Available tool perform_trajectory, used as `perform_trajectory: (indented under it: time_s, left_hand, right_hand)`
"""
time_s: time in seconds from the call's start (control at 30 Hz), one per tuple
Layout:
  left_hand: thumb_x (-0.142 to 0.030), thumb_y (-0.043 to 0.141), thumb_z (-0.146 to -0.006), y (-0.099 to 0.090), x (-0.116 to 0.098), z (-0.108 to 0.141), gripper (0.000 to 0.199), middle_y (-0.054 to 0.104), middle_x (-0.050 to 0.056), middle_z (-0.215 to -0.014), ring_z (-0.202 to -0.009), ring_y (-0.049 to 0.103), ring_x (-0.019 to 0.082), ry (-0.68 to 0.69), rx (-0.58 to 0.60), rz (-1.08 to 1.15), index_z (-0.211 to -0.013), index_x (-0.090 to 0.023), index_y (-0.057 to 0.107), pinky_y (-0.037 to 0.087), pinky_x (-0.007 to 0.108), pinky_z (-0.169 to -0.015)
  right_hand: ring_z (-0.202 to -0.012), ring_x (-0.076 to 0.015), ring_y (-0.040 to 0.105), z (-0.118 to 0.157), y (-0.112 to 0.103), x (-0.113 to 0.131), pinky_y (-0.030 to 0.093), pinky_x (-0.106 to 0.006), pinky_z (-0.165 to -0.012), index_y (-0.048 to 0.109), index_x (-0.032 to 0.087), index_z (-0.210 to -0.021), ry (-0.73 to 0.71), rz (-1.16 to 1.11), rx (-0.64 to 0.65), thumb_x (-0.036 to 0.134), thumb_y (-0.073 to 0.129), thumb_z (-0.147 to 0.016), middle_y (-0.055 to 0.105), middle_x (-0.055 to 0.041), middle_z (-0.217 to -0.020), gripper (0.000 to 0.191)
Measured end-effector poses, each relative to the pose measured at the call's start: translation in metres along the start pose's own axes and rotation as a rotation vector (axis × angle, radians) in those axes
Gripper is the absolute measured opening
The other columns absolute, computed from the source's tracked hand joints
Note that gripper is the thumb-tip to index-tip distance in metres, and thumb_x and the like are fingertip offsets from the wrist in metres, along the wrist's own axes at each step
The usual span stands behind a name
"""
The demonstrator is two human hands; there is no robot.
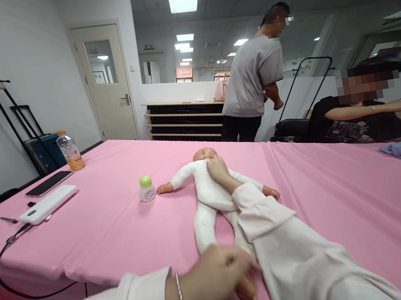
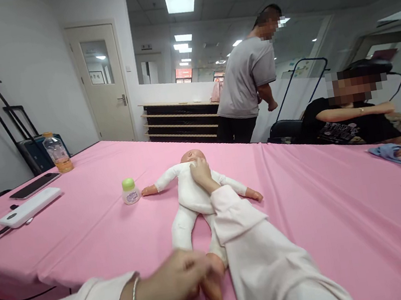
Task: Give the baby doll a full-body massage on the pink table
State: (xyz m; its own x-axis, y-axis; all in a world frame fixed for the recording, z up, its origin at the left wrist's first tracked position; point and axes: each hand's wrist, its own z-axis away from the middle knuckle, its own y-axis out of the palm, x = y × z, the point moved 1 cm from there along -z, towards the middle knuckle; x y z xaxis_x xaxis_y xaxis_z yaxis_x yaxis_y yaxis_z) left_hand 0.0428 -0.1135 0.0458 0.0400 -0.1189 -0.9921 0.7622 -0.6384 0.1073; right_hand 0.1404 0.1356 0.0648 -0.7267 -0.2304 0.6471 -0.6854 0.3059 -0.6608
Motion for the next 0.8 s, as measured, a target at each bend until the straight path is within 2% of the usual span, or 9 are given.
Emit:
perform_trajectory:
  time_s: [0.07, 0.13, 0.2, 0.27, 0.33, 0.47, 0.6, 0.8]
  left_hand:
    - [-0.038, 0.037, -0.087, -0.027, -0.023, -0.018, 0.034, 0.062, 0.006, -0.102, -0.098, 0.055, 0.019, 0.278, -0.282, -0.418, -0.099, -0.016, 0.061, 0.041, 0.035, -0.091]
    - [-0.032, 0.037, -0.087, -0.054, -0.033, -0.040, 0.036, 0.057, 0.008, -0.115, -0.111, 0.048, 0.022, 0.425, -0.434, -0.779, -0.112, -0.014, 0.055, 0.034, 0.036, -0.099]
    - [-0.031, 0.040, -0.086, -0.082, -0.027, -0.063, 0.043, 0.046, 0.011, -0.130, -0.124, 0.034, 0.025, 0.409, -0.490, -1.041, -0.124, -0.012, 0.046, 0.026, 0.040, -0.105]
    - [-0.034, 0.040, -0.086, -0.106, -0.011, -0.086, 0.047, 0.038, 0.009, -0.138, -0.129, 0.028, 0.025, 0.374, -0.459, -1.190, -0.129, -0.016, 0.041, 0.022, 0.045, -0.107]
    - [-0.037, 0.035, -0.088, -0.125, 0.007, -0.104, 0.046, 0.037, 0.005, -0.139, -0.128, 0.030, 0.023, 0.366, -0.435, -1.238, -0.131, -0.022, 0.038, 0.020, 0.048, -0.107]
    - [-0.037, 0.026, -0.091, -0.148, 0.028, -0.120, 0.046, 0.036, 0.004, -0.139, -0.130, 0.028, 0.018, 0.388, -0.464, -1.177, -0.133, -0.019, 0.035, 0.024, 0.039, -0.107]
    - [-0.039, 0.027, -0.091, -0.153, 0.029, -0.118, 0.047, 0.034, 0.005, -0.141, -0.131, 0.027, 0.017, 0.413, -0.430, -1.148, -0.133, -0.019, 0.035, 0.023, 0.036, -0.108]
    - [-0.041, 0.028, -0.091, -0.152, 0.029, -0.111, 0.048, 0.032, 0.006, -0.141, -0.131, 0.026, 0.016, 0.469, -0.393, -1.110, -0.133, -0.018, 0.036, 0.020, 0.034, -0.110]
  right_hand:
    - [-0.111, -0.0138, 0.049, 0.025, -0.014, -0.013, 0.034, -0.028, -0.099, 0.055, 0.017, -0.104, -0.214, -0.141, 0.101, 0.015, 0.037, -0.079, 0.057, -0.0033, -0.115, 0.030]
    - [-0.108, -0.0135, 0.052, 0.050, -0.025, -0.027, 0.036, -0.030, -0.099, 0.060, 0.020, -0.094, -0.307, -0.245, 0.158, 0.016, 0.037, -0.079, 0.060, -0.0009, -0.110, 0.029]
    - [-0.108, -0.0141, 0.053, 0.066, -0.032, -0.037, 0.037, -0.032, -0.100, 0.063, 0.021, -0.091, -0.309, -0.286, 0.171, 0.015, 0.037, -0.078, 0.061, -0.0005, -0.110, 0.030]
    - [-0.111, -0.0141, 0.052, 0.072, -0.031, -0.042, 0.035, -0.033, -0.102, 0.065, 0.022, -0.094, -0.297, -0.259, 0.186, 0.013, 0.038, -0.076, 0.061, -0.0005, -0.112, 0.034]
    - [-0.114, -0.0135, 0.050, 0.067, -0.023, -0.044, 0.033, -0.034, -0.104, 0.065, 0.022, -0.099, -0.319, -0.181, 0.220, 0.010, 0.037, -0.076, 0.060, -0.0003, -0.114, 0.038]
    - [-0.116, -0.0129, 0.048, 0.052, -0.007, -0.041, 0.031, -0.033, -0.106, 0.064, 0.020, -0.104, -0.389, -0.045, 0.230, 0.008, 0.035, -0.076, 0.058, -0.0013, -0.117, 0.041]
    - [-0.116, -0.0129, 0.048, 0.051, -0.004, -0.040, 0.033, -0.031, -0.104, 0.063, 0.017, -0.103, -0.391, -0.058, 0.186, 0.008, 0.035, -0.076, 0.058, -0.0033, -0.117, 0.040]
    - [-0.112, -0.0118, 0.051, 0.072, -0.012, -0.046, 0.035, -0.029, -0.103, 0.064, 0.018, -0.097, -0.303, -0.110, 0.033, 0.011, 0.036, -0.077, 0.060, -0.0026, -0.113, 0.035]
